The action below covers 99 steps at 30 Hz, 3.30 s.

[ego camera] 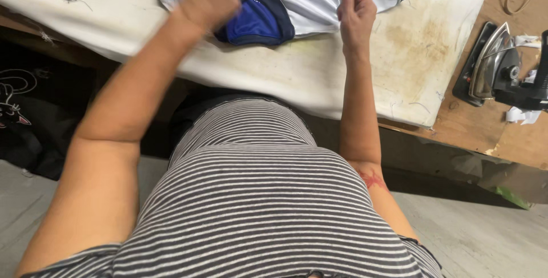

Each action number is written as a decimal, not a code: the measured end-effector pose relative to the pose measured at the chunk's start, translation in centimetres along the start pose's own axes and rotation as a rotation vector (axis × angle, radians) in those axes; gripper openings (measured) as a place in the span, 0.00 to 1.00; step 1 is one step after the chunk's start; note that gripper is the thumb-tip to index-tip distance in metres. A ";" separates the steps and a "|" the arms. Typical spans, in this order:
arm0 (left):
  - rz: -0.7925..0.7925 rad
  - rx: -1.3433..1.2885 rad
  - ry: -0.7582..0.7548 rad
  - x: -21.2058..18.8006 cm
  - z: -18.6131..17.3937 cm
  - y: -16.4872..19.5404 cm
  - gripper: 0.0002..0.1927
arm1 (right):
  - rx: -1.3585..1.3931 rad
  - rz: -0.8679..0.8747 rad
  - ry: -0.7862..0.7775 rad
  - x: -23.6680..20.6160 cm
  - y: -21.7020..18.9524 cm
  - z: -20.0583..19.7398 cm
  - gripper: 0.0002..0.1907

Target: The person folds a blue athletic shirt, places it into a clear plastic bag, and sets it aside. Then the person uses a small pair of scissors to trim loose threads from the collar and sleeve edges of a white athletic shirt with blue trim.

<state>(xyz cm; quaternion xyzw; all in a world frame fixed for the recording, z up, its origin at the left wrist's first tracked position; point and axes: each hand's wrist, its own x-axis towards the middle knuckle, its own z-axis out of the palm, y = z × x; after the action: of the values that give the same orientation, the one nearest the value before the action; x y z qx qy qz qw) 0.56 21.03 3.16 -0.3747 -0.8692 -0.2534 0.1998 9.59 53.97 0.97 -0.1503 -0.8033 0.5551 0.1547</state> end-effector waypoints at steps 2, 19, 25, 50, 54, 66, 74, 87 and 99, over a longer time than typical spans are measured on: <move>0.011 -0.273 -0.048 -0.4 1.3 4.1 0.19 | -0.003 -0.032 -0.063 -2.5 -0.5 0.3 0.09; -0.710 -1.564 -0.452 -0.6 5.5 3.5 0.24 | -0.013 -0.285 -0.134 -8.0 -5.7 7.2 0.17; -0.710 -1.532 -0.476 -0.7 2.7 4.3 0.28 | 0.369 0.019 -0.181 -6.6 -3.6 6.9 0.03; -0.748 -1.690 -0.304 -0.2 0.3 6.0 0.30 | -0.737 -0.587 0.064 -10.0 -9.3 5.3 0.10; -0.746 -1.655 -0.319 -0.1 0.2 6.0 0.30 | -0.704 -0.574 0.060 -10.0 -9.1 5.5 0.11; -0.697 -1.641 -0.337 -0.3 0.7 6.2 0.29 | -0.717 -0.574 0.062 -9.8 -9.1 5.7 0.09; -0.700 -1.623 -0.322 -0.4 1.2 5.7 0.32 | -0.027 -0.129 0.054 -9.3 -7.1 5.5 0.06; -0.338 -1.127 -0.559 -2.5 2.1 5.3 0.33 | 0.245 0.221 -0.435 -10.0 -7.0 5.2 0.04; -0.247 -1.004 -1.047 -4.0 -5.5 1.6 0.23 | -0.791 -0.146 0.518 -1.5 0.5 -6.8 0.17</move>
<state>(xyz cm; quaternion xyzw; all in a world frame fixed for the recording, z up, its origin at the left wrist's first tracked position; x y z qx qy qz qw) 5.14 16.52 5.82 -0.3923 -0.6661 -0.4293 -0.4671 13.87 59.27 2.69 -0.2741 -0.8964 0.1388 0.3195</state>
